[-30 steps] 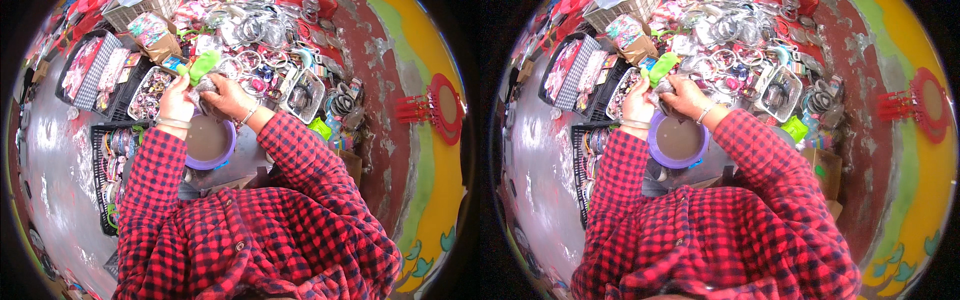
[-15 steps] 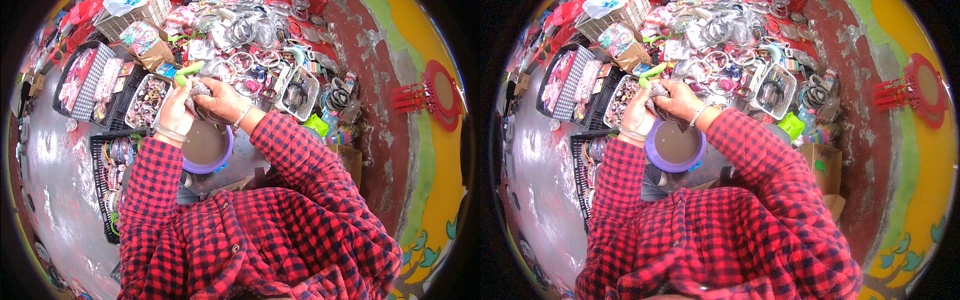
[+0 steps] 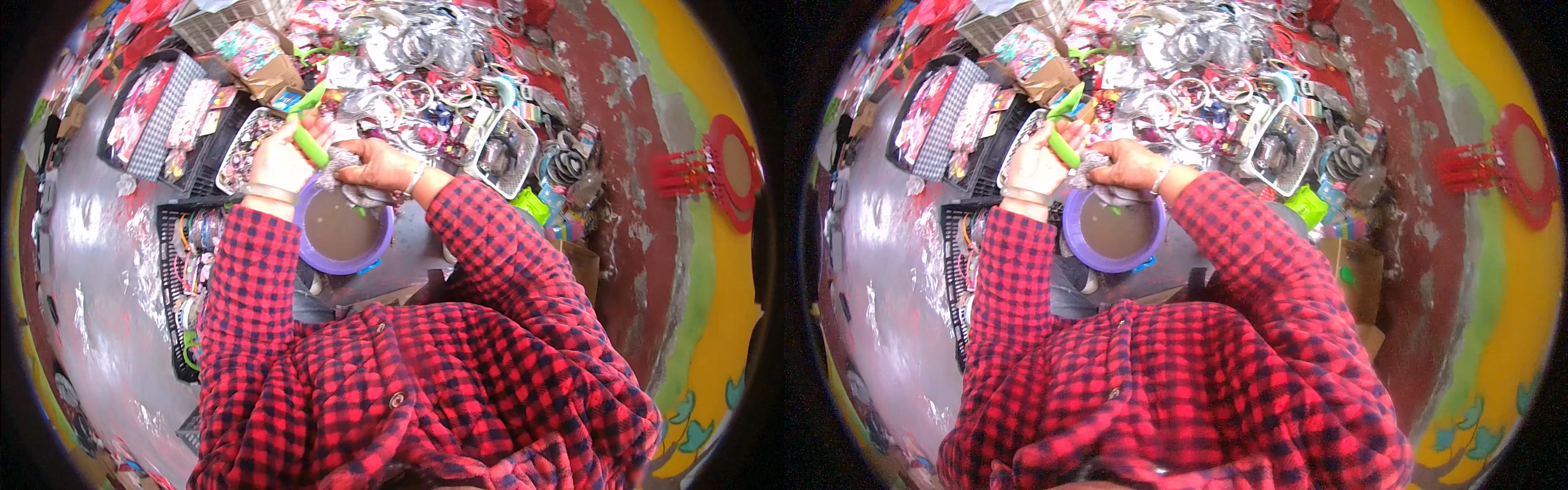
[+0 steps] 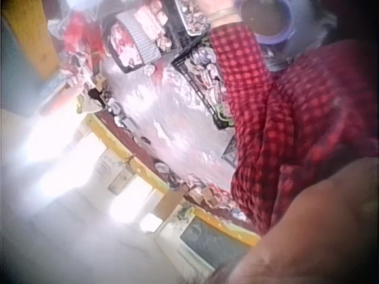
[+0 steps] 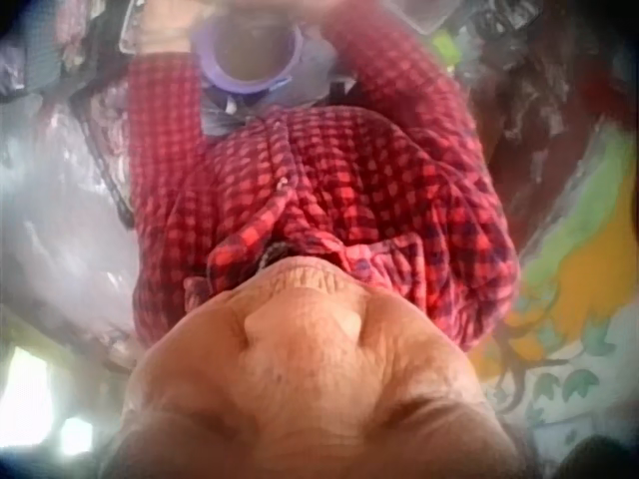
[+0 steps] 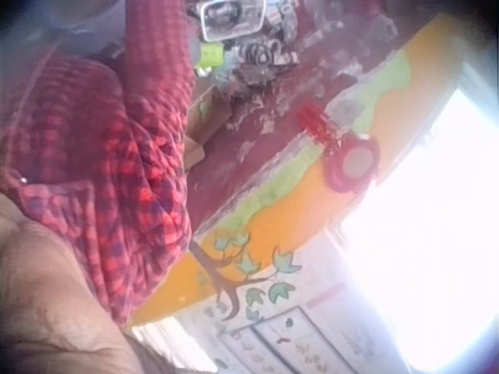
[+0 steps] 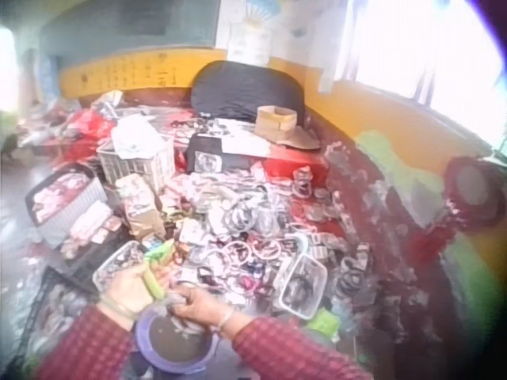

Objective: The person sits on the floor and cleans a green hair accessory by hand. They rub the item with a cloth, dip it into a purple bucket of water, and then place it into a black crate filled with other hair accessories.

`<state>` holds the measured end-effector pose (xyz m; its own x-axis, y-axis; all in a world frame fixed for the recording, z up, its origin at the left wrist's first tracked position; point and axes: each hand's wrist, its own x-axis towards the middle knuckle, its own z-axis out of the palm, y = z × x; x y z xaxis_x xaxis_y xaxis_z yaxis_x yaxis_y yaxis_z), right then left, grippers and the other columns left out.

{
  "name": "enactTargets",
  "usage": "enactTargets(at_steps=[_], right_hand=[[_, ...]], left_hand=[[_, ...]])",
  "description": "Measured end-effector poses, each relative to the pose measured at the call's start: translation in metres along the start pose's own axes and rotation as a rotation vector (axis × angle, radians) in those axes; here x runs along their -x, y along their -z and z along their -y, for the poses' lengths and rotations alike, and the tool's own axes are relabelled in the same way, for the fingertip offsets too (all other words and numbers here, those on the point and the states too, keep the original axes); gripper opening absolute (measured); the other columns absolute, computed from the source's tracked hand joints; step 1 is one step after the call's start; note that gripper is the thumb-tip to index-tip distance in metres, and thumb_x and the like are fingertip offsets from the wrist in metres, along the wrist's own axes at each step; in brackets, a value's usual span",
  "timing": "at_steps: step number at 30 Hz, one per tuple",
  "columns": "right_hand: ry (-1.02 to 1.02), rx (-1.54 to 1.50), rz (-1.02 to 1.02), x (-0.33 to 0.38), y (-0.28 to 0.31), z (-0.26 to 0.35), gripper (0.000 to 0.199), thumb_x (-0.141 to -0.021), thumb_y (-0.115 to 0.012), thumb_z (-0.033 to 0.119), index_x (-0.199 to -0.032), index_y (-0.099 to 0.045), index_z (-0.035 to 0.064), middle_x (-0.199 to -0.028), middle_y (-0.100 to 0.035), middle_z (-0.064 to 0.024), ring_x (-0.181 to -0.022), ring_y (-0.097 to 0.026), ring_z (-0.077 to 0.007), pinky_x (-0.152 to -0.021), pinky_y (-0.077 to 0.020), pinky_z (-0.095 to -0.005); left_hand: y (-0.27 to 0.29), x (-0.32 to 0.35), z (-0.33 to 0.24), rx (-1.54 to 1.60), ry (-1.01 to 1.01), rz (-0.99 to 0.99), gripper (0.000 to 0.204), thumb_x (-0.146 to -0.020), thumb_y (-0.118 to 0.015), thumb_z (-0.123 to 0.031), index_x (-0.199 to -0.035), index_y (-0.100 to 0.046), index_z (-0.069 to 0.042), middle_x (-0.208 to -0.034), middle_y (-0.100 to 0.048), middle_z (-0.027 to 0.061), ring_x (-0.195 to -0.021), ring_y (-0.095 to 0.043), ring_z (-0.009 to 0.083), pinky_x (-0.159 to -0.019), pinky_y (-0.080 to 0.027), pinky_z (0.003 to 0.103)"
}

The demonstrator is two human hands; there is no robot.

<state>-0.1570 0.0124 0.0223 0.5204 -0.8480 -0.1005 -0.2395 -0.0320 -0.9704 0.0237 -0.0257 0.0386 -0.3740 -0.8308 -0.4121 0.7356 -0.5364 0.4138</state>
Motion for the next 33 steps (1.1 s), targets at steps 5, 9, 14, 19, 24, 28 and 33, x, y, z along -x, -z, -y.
enactTargets(at_steps=[5, 9, 14, 19, 24, 28, 33], right_hand=[[-0.018, -0.298, -0.122, 0.003, 0.003, 0.01, 0.027, -0.081, -0.06, 0.018, -0.103, -0.057, 0.0024, -0.085, -0.061, -0.0026, -0.074, -0.056, -0.01, -0.068, -0.0462, -0.0242], [-0.091, -0.762, -0.152, -0.001, 0.007, 0.0, 0.032, -0.083, -0.06, 0.019, -0.108, -0.056, -0.0011, -0.091, -0.062, -0.0045, -0.077, -0.059, -0.0111, -0.071, -0.0482, -0.0256], [-0.087, -1.149, -0.319, 0.0, 0.026, -0.004, 0.02, -0.083, -0.059, 0.014, -0.099, -0.059, 0.0029, -0.089, -0.063, -0.0068, -0.077, -0.062, -0.0159, -0.072, -0.0519, -0.0298], [-0.002, -0.812, -0.375, -0.001, 0.035, 0.003, 0.024, -0.085, -0.058, 0.013, -0.105, -0.057, 0.0013, -0.092, -0.062, -0.0052, -0.08, -0.06, -0.0135, -0.07, -0.0495, -0.0265], [0.145, 0.057, -0.356, -0.007, 0.015, -0.005, 0.043, -0.079, -0.064, 0.018, -0.116, -0.051, 0.0027, -0.098, -0.061, -0.0116, -0.089, -0.058, -0.0199, -0.08, -0.0453, -0.0304], [0.026, 0.009, -0.213, 0.001, -0.003, 0.021, 0.037, -0.08, -0.063, 0.019, -0.11, -0.054, 0.001, -0.09, -0.061, -0.0059, -0.083, -0.055, -0.0132, -0.076, -0.0444, -0.0284], [-0.072, -0.106, -0.076, 0.003, 0.005, 0.025, 0.028, -0.081, -0.062, 0.02, -0.101, -0.058, 0.0012, -0.084, -0.059, 0.0009, -0.074, -0.051, -0.006, -0.069, -0.0438, -0.0236]], left_hand=[[-0.008, 0.005, 0.008, -0.294, -0.118, 0.063, 0.035, -0.094, -0.038, -0.027, -0.109, -0.047, 0.004, -0.114, -0.051, 0.0178, -0.11, -0.048, 0.0261, -0.098, -0.037, 0.038], [0.029, -0.015, 0.03, -0.747, -0.231, 0.34, 0.036, -0.093, -0.042, -0.025, -0.118, -0.044, 0.001, -0.112, -0.053, 0.0138, -0.104, -0.051, 0.0223, -0.092, -0.04, 0.034], [0.008, -0.01, 0.014, 0.117, -0.105, 0.168, 0.029, -0.094, -0.04, -0.025, -0.104, -0.044, 0.002, -0.108, -0.05, 0.0191, -0.1, -0.052, 0.0282, -0.093, -0.042, 0.04], [0.015, -0.002, -0.006, 0.031, -0.159, 0.063, 0.035, -0.095, -0.034, -0.025, -0.11, -0.043, 0.007, -0.099, -0.056, 0.0175, -0.088, -0.056, 0.0254, -0.081, -0.048, 0.034], [0.013, -0.008, 0.014, 0.07, -0.159, 0.239, 0.031, -0.095, -0.034, -0.024, -0.106, -0.045, 0.003, -0.093, -0.054, 0.0154, -0.086, -0.054, 0.0248, -0.08, -0.046, 0.034], [0.006, -0.005, 0.024, 0.042, -0.165, 0.256, 0.025, -0.095, -0.035, -0.023, -0.099, -0.046, -0.001, -0.089, -0.053, 0.0142, -0.083, -0.054, 0.0244, -0.077, -0.046, 0.035], [-0.002, 0.002, 0.017, 0.1, -0.097, 0.198, 0.022, -0.094, -0.036, -0.021, -0.1, -0.047, -0.002, -0.088, -0.052, 0.012, -0.081, -0.054, 0.0226, -0.077, -0.046, 0.034]])
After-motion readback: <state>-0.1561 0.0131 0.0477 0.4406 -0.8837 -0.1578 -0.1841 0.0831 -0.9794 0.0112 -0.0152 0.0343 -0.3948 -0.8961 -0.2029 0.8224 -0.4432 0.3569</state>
